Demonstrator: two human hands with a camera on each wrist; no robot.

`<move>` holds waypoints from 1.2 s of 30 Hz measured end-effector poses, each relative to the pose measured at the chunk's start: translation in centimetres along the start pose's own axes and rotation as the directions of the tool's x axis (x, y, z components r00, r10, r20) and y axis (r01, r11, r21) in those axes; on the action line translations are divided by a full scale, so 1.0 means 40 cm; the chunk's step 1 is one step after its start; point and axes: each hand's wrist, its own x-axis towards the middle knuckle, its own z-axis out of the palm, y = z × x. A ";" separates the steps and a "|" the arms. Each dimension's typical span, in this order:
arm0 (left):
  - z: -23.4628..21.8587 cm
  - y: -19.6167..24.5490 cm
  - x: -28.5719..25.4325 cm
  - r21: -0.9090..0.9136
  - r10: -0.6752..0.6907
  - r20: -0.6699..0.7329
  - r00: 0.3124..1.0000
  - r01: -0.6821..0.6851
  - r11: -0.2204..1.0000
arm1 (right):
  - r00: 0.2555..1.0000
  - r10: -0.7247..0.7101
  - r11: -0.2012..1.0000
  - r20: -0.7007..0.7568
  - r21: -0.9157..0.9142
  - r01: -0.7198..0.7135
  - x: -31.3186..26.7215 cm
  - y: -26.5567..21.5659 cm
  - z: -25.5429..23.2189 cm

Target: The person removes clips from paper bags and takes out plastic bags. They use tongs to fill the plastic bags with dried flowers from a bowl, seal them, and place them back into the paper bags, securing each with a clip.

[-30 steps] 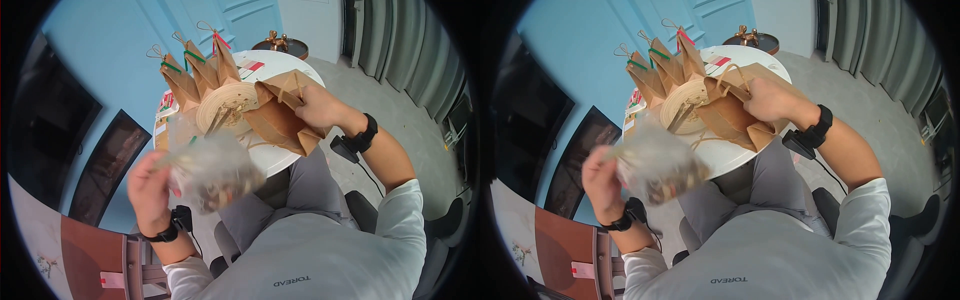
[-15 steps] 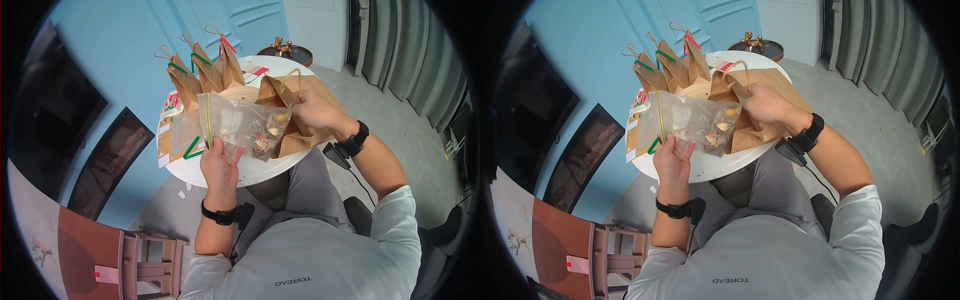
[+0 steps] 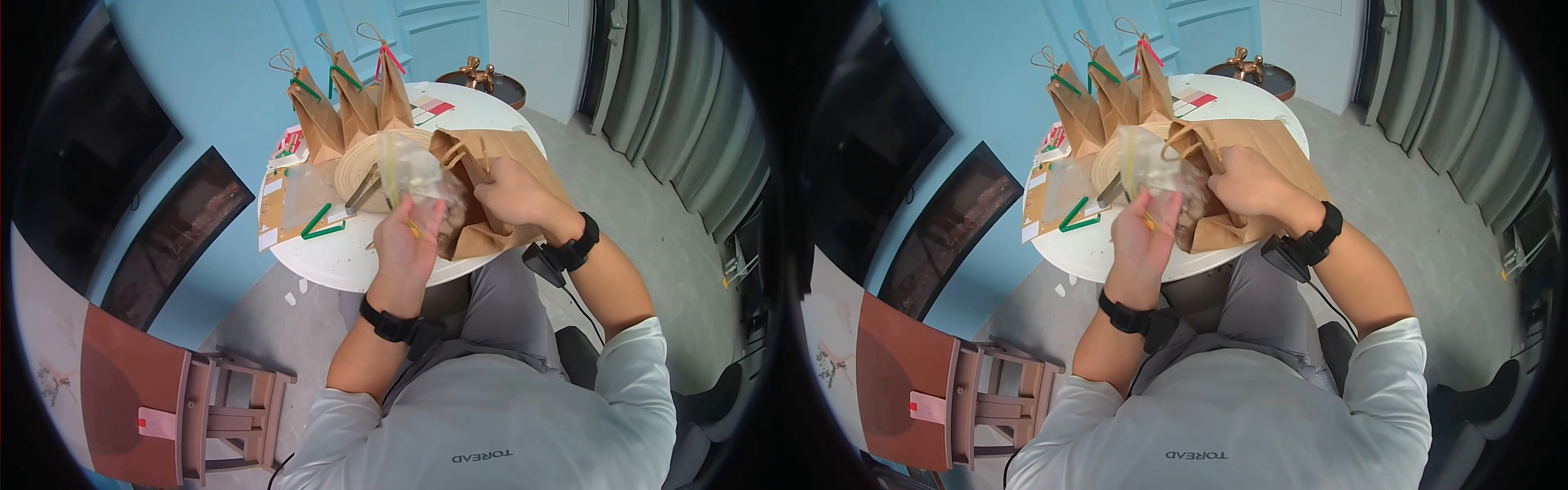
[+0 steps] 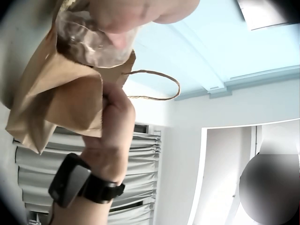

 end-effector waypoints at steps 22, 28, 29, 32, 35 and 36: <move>-0.076 -0.170 0.098 0.096 -0.247 -0.019 0.969 0.247 0.964 | 0.986 -0.090 0.992 0.142 0.099 0.077 0.030 0.072 0.026; -0.063 -0.106 0.092 0.461 -0.412 0.161 0.897 0.301 0.835 | 0.988 -0.115 0.993 0.104 -0.024 0.118 0.021 0.092 0.039; -0.063 -0.120 0.100 0.442 -0.453 0.160 0.877 0.346 0.827 | 0.986 -0.123 0.991 0.112 -0.038 0.128 0.020 0.089 0.043; -0.033 -0.168 0.118 0.280 -0.536 0.076 0.841 0.498 0.821 | 0.981 -0.138 0.989 0.134 -0.043 0.145 0.019 0.082 0.048; -0.023 -0.234 0.163 0.190 -0.550 0.008 0.835 0.539 0.821 | 0.977 -0.180 0.982 0.113 -0.035 0.185 0.016 0.087 0.048; -0.033 -0.251 0.182 0.185 -0.549 -0.008 0.836 0.541 0.821 | 0.976 -0.195 0.979 0.096 -0.032 0.199 0.018 0.089 0.046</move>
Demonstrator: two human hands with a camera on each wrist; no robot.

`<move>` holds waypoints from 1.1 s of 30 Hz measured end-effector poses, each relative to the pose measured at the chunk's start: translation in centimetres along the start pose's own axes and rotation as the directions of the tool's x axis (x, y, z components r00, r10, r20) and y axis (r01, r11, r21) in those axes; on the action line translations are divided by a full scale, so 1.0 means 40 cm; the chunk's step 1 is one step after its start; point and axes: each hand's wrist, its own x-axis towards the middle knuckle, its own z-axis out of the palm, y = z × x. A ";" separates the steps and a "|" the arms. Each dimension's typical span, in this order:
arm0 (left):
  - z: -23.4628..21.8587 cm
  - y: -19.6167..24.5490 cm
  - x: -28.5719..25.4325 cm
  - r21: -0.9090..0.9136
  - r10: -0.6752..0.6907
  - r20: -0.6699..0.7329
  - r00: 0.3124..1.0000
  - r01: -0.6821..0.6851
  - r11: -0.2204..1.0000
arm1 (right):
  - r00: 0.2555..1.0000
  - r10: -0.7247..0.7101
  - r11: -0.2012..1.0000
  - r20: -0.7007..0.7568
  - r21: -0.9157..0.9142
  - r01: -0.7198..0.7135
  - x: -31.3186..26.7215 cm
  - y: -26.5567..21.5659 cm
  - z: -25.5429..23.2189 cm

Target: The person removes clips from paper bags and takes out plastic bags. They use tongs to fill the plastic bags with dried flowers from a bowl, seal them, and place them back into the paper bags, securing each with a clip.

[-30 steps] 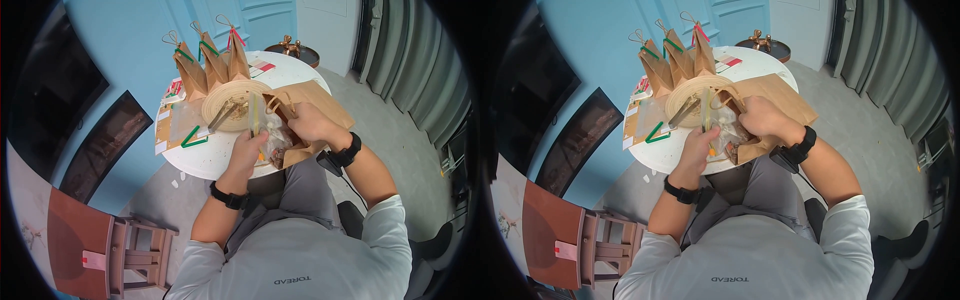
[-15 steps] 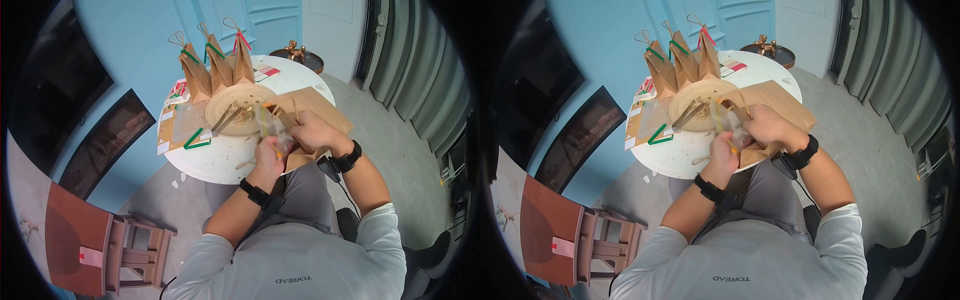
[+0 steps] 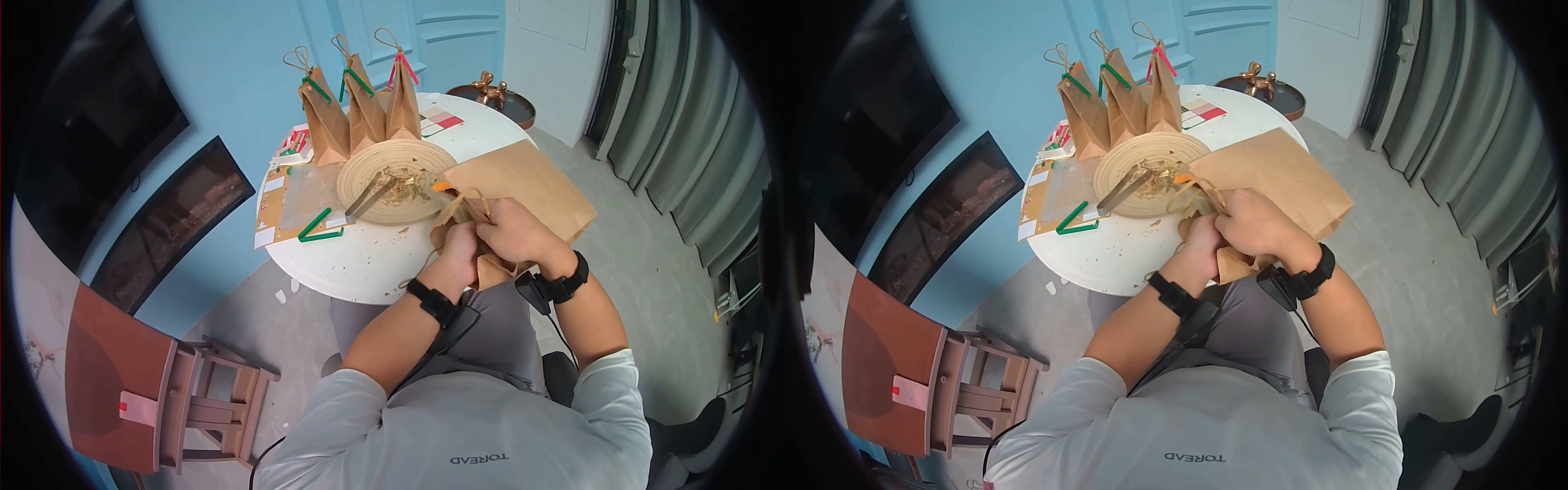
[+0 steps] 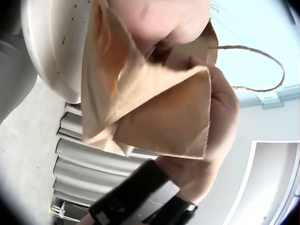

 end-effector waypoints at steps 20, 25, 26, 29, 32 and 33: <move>0.072 -0.013 -0.027 0.248 0.088 -0.109 0.990 -0.059 0.967 | 0.991 -0.020 0.980 -0.133 -0.200 -0.007 -0.022 -0.004 -0.038; -0.036 -0.019 0.013 0.456 0.232 0.021 0.972 -0.216 0.863 | 0.994 0.035 0.980 -0.099 -0.194 -0.054 -0.013 0.016 -0.021; -0.043 -0.018 0.010 0.431 0.204 0.010 0.979 -0.188 0.883 | 0.994 0.055 0.974 -0.095 -0.214 -0.074 -0.014 0.003 -0.021; -0.031 -0.011 -0.017 0.486 0.229 0.026 0.973 -0.213 0.848 | 0.994 0.089 0.963 -0.060 -0.249 -0.101 -0.009 -0.007 -0.024; -0.078 0.024 -0.072 0.945 0.335 0.146 0.931 -0.231 0.230 | 0.993 0.111 0.964 -0.043 -0.239 -0.118 -0.014 0.000 -0.039; -0.065 0.025 -0.150 0.927 0.525 0.293 0.799 -0.372 0.049 | 0.992 0.116 0.965 -0.043 -0.231 -0.123 -0.015 0.002 -0.048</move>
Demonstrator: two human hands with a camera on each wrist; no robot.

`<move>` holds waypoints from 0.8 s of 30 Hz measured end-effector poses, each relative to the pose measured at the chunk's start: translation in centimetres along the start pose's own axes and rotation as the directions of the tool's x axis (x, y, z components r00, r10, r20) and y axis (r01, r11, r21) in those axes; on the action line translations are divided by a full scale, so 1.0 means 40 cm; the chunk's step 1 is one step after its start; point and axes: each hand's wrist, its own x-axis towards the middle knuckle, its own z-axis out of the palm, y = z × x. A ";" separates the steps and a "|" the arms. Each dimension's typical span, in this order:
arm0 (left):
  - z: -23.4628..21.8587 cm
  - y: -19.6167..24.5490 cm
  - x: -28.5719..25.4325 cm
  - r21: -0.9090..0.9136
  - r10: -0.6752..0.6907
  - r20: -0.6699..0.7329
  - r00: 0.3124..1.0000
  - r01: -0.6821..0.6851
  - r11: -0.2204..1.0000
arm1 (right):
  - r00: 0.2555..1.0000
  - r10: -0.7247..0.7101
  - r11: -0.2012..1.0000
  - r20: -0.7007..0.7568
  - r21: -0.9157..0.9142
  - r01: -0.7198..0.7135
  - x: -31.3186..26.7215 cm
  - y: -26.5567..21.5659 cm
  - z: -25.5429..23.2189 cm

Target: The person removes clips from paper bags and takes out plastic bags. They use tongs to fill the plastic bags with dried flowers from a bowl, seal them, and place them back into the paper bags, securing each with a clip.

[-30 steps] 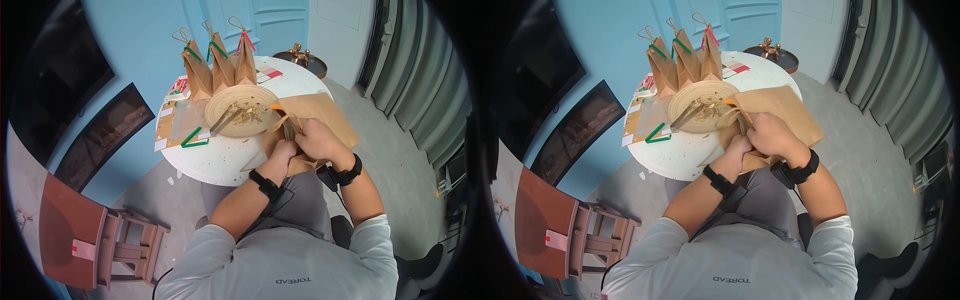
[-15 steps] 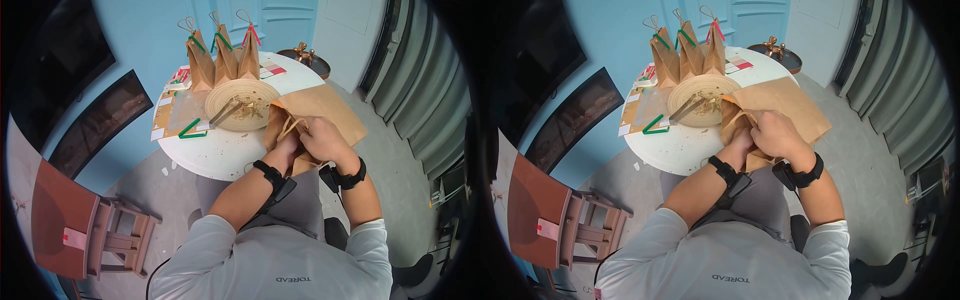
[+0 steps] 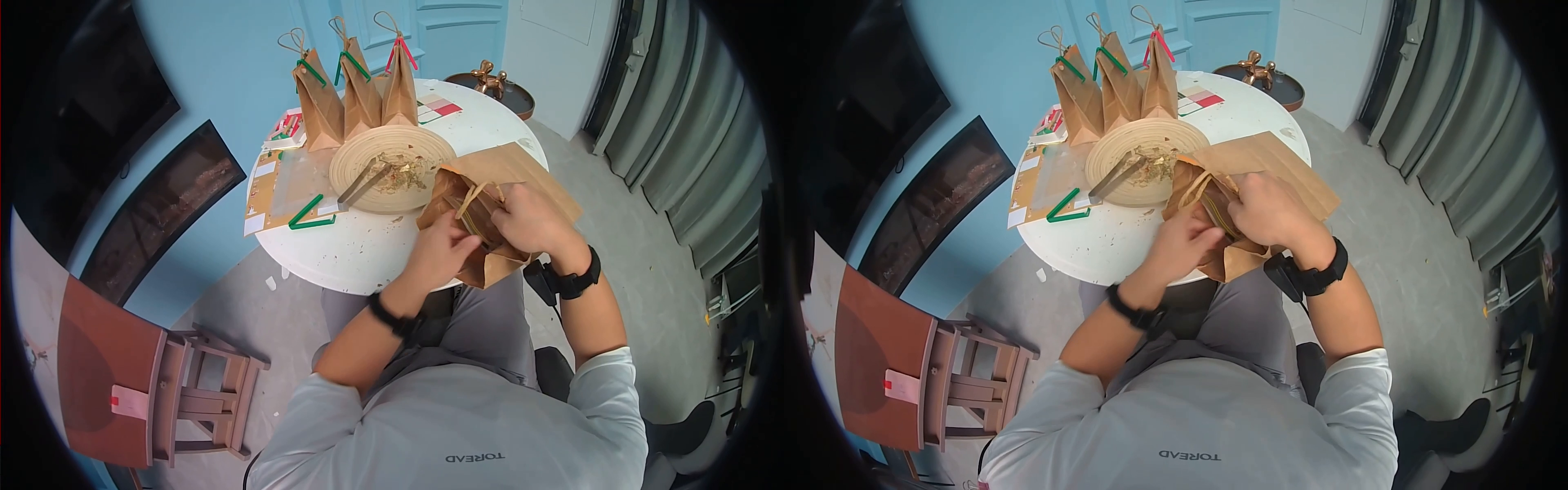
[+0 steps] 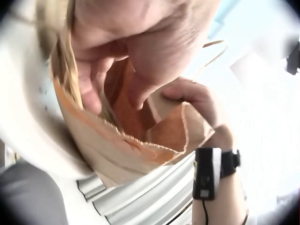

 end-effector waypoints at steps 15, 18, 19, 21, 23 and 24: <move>-0.104 0.138 0.037 0.717 0.797 -0.055 0.601 -0.532 0.450 | 0.943 -0.206 0.947 0.262 0.296 0.124 0.014 0.072 -0.176; -0.108 0.225 0.073 0.721 0.763 -0.157 0.627 -0.455 0.523 | 0.925 -0.364 0.382 0.106 0.923 0.044 -0.022 0.152 -0.175; -0.108 0.240 0.084 0.731 0.750 -0.175 0.638 -0.426 0.533 | 0.903 -0.429 0.323 0.033 0.939 0.119 -0.017 0.216 -0.165; -0.106 0.255 0.098 0.729 0.733 -0.195 0.652 -0.403 0.553 | 0.869 -0.460 0.260 -0.185 0.907 0.330 -0.046 0.213 -0.149; -0.096 0.262 0.105 0.701 0.719 -0.199 0.666 -0.416 0.580 | 0.896 -0.330 0.239 -0.296 0.892 0.383 -0.077 0.232 -0.116; -0.091 0.266 0.117 0.658 0.741 -0.214 0.636 -0.467 0.591 | 0.909 -0.265 0.375 -0.322 0.834 0.404 -0.087 0.237 -0.096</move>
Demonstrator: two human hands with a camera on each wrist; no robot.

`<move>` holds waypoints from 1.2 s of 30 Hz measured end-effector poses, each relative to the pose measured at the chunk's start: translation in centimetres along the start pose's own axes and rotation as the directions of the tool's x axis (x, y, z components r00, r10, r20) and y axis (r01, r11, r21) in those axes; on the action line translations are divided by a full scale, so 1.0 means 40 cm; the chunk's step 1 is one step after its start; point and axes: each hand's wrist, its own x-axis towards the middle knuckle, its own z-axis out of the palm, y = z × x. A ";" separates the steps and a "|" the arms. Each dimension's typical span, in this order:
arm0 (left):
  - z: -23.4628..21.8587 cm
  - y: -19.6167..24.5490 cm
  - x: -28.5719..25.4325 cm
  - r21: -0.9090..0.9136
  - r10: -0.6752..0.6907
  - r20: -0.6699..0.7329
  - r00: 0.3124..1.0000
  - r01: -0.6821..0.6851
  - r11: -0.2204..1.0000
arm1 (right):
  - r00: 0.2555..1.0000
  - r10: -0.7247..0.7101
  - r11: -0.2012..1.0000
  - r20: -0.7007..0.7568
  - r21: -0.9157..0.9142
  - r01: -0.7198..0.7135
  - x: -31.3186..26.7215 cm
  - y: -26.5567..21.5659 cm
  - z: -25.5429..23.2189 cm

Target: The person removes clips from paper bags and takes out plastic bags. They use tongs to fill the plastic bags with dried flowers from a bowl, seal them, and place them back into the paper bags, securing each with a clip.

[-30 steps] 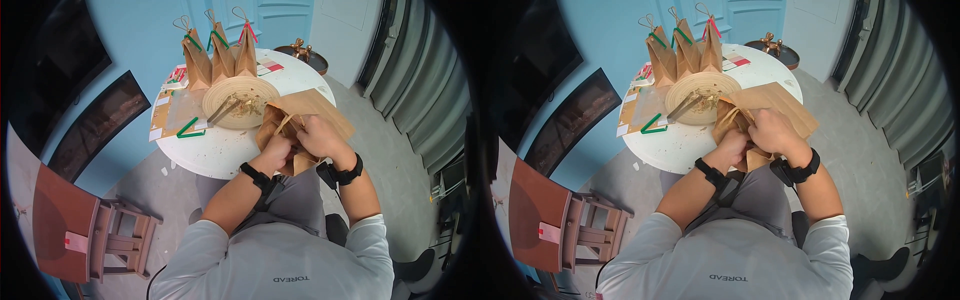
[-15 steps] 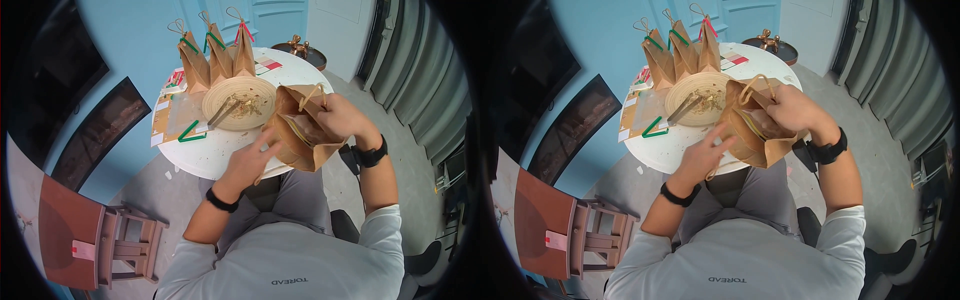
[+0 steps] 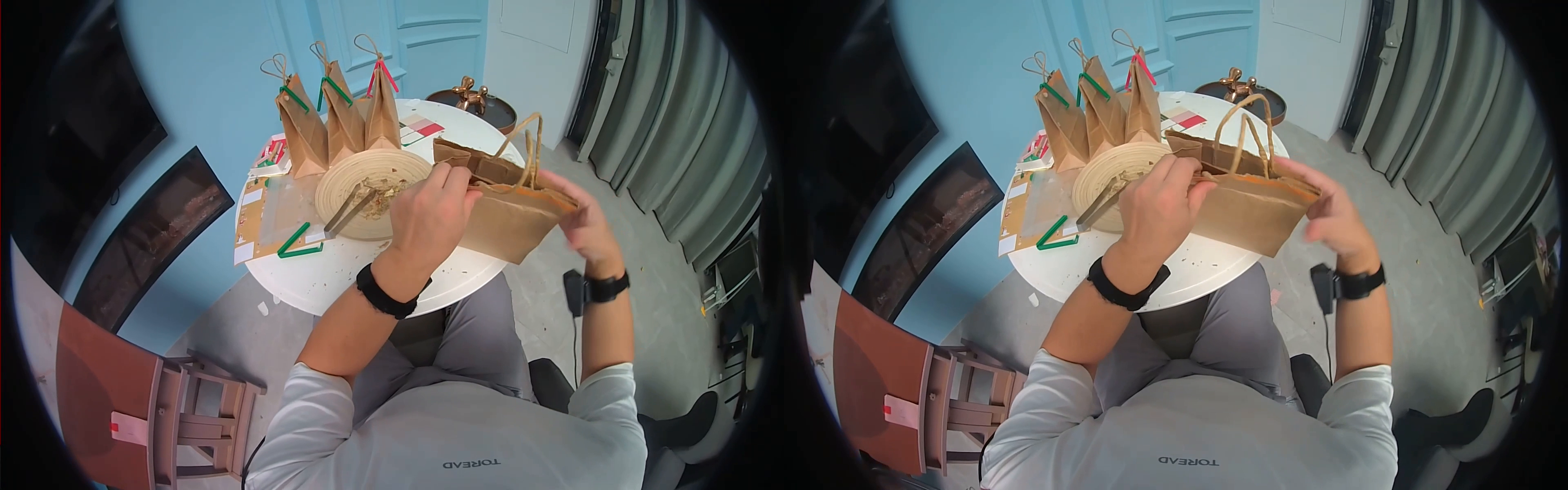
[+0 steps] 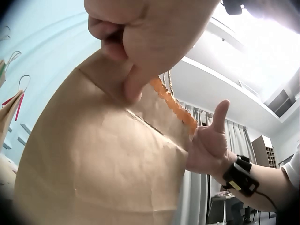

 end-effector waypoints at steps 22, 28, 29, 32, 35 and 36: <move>-0.290 -0.409 -0.262 0.241 -0.371 0.305 0.877 0.306 0.921 | 0.701 -0.162 0.967 -0.695 -0.253 -0.027 -0.131 0.088 -0.003; -0.360 -0.525 -0.435 0.604 -0.520 0.421 0.744 0.198 0.772 | 0.688 -0.129 0.979 -0.714 -0.202 -0.025 -0.121 0.072 0.027; -0.360 -0.521 -0.434 0.599 -0.560 0.407 0.722 0.251 0.760 | 0.676 -0.138 0.978 -0.724 -0.208 -0.023 -0.112 0.067 0.046; -0.341 -0.541 -0.458 0.571 -0.524 0.352 0.775 0.266 0.777 | 0.689 -0.059 0.985 -0.723 -0.154 -0.076 -0.108 0.059 0.069; -0.361 -0.544 -0.461 0.514 -0.516 0.307 0.799 0.317 0.797 | 0.707 -0.010 0.987 -0.707 -0.119 -0.104 -0.098 0.021 0.109; -0.363 -0.558 -0.454 0.459 -0.496 0.255 0.830 0.348 0.818 | 0.716 -0.014 0.992 -0.698 -0.102 -0.080 -0.095 0.018 0.114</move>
